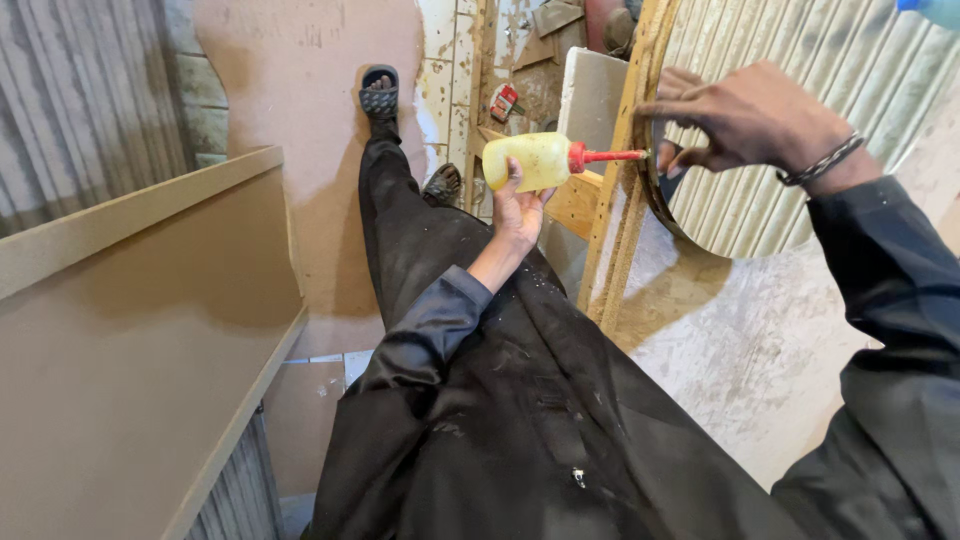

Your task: The person applies glue from a yellow squeeze bottle along the edges of round mirrors resting on a wooden workbench. The person repeatedly picks up the bottle, applies glue to the mirror perimeter, and sets the bottle down, working on multiple mirrors in sequence.

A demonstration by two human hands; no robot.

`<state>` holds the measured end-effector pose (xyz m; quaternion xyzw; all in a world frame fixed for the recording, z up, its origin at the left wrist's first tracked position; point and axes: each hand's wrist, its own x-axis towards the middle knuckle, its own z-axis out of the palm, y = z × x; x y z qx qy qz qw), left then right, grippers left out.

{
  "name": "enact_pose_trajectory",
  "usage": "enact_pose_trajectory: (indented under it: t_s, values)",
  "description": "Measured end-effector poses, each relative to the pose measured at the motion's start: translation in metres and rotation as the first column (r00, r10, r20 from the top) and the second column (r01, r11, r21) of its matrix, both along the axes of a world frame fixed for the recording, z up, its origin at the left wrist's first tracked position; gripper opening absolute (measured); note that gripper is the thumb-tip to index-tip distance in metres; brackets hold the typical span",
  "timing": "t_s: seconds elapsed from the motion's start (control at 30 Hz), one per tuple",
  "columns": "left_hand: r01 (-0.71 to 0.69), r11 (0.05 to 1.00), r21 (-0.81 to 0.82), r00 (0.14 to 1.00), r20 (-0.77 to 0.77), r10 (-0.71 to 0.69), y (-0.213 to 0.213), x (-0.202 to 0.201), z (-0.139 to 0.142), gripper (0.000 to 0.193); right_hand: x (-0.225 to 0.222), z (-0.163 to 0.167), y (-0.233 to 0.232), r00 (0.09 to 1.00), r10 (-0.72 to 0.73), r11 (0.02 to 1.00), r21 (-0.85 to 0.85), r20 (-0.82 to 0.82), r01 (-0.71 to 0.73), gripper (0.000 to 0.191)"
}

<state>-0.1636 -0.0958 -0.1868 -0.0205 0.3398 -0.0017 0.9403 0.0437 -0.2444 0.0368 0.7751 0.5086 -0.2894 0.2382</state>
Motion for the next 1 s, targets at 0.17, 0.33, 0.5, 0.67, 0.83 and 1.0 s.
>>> enact_pose_trajectory:
  t_s: [0.17, 0.33, 0.5, 0.67, 0.83, 1.0]
  values:
    - [0.035, 0.999, -0.027, 0.999, -0.036, -0.036, -0.012, -0.008, -0.005, 0.068, -0.015, 0.006, -0.003, 0.998, 0.01, 0.995, 0.102, -0.059, -0.004, 0.088]
    - [0.164, 0.985, -0.061, 0.976, -0.133, -0.171, -0.031, -0.018, -0.004, 0.072, -0.029, 0.001, -0.011, 0.998, 0.034, 0.996, -0.077, -0.052, -0.037, 0.092]
    - [0.166, 0.982, -0.095, 0.962, -0.203, -0.182, -0.035, -0.018, -0.004, 0.069, -0.042, -0.007, -0.029, 0.997, 0.034, 0.991, -0.13, -0.072, -0.044, 0.099]
    - [0.159, 0.979, -0.129, 0.964, -0.195, -0.183, -0.014, -0.013, -0.005, 0.065, -0.055, -0.012, -0.046, 0.991, -0.056, 0.963, -0.269, -0.123, 0.021, 0.088]
    - [0.136, 0.991, -0.001, 0.991, -0.018, -0.136, 0.03, 0.004, 0.0, 0.061, -0.04, -0.001, -0.053, 0.684, -0.429, 0.902, -0.241, -0.59, 0.358, 0.071]
    - [0.016, 0.997, 0.079, 0.967, 0.252, -0.036, 0.071, 0.036, 0.01, 0.06, 0.009, 0.003, -0.047, 0.239, -0.736, 0.39, -0.107, -0.633, 0.915, 0.067]
